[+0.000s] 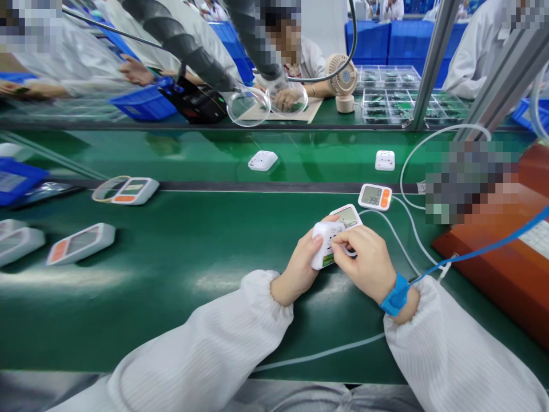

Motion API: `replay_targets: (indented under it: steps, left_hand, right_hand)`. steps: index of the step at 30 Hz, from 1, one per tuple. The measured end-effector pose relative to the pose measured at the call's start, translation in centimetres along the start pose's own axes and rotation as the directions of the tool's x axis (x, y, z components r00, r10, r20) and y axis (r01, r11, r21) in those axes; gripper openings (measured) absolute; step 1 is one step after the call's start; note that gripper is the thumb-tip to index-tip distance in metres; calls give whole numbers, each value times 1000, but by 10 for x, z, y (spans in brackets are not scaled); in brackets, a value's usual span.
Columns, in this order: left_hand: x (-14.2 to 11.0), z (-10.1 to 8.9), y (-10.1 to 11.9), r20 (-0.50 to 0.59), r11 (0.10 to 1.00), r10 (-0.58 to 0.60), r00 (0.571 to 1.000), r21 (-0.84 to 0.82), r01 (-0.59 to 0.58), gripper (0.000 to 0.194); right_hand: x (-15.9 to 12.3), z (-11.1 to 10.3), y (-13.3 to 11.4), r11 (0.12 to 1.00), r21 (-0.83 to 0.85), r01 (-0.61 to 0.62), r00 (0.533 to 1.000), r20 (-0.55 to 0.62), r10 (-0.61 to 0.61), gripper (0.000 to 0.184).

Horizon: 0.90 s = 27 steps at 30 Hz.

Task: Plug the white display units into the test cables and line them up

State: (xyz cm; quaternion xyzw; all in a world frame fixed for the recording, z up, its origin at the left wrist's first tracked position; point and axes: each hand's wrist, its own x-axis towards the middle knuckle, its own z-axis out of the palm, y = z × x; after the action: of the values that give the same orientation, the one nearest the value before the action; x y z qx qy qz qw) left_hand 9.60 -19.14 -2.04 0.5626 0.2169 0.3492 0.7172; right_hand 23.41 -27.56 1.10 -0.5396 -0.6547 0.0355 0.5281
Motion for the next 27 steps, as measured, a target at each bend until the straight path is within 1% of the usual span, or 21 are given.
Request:
replay_targets:
  steps: [4, 10, 15, 21, 24, 27]
  left_hand:
    - [-1, 1, 1, -5, 999, 9, 1000, 34, -9, 59]
    - [-1, 0, -1, -8, 999, 14, 1000, 40, -14, 62]
    - [-1, 0, 0, -7, 997, 32, 999, 72, -32, 63]
    - [-4, -1, 3, -18, 984, 71, 997, 165, -67, 61]
    - [-6, -1, 6, -18, 972, 72, 997, 224, -66, 62]
    - [-7, 1, 7, -23, 968, 68, 997, 245, -60, 60]
  right_hand:
    - [0, 0, -1, 1000, 1, -16, 1000, 19, 16, 15]
    - [1, 0, -2, 1000, 9, -22, 999, 35, 22, 15]
    - [1, 0, -1, 1000, 16, 2, 999, 33, -2, 15]
    - [-2, 1, -3, 1000, 7, 14, 1000, 21, -15, 16]
    - [-4, 2, -2, 1000, -10, 13, 999, 36, -13, 16]
    - [-5, 3, -1, 999, -23, 23, 999, 31, -22, 16]
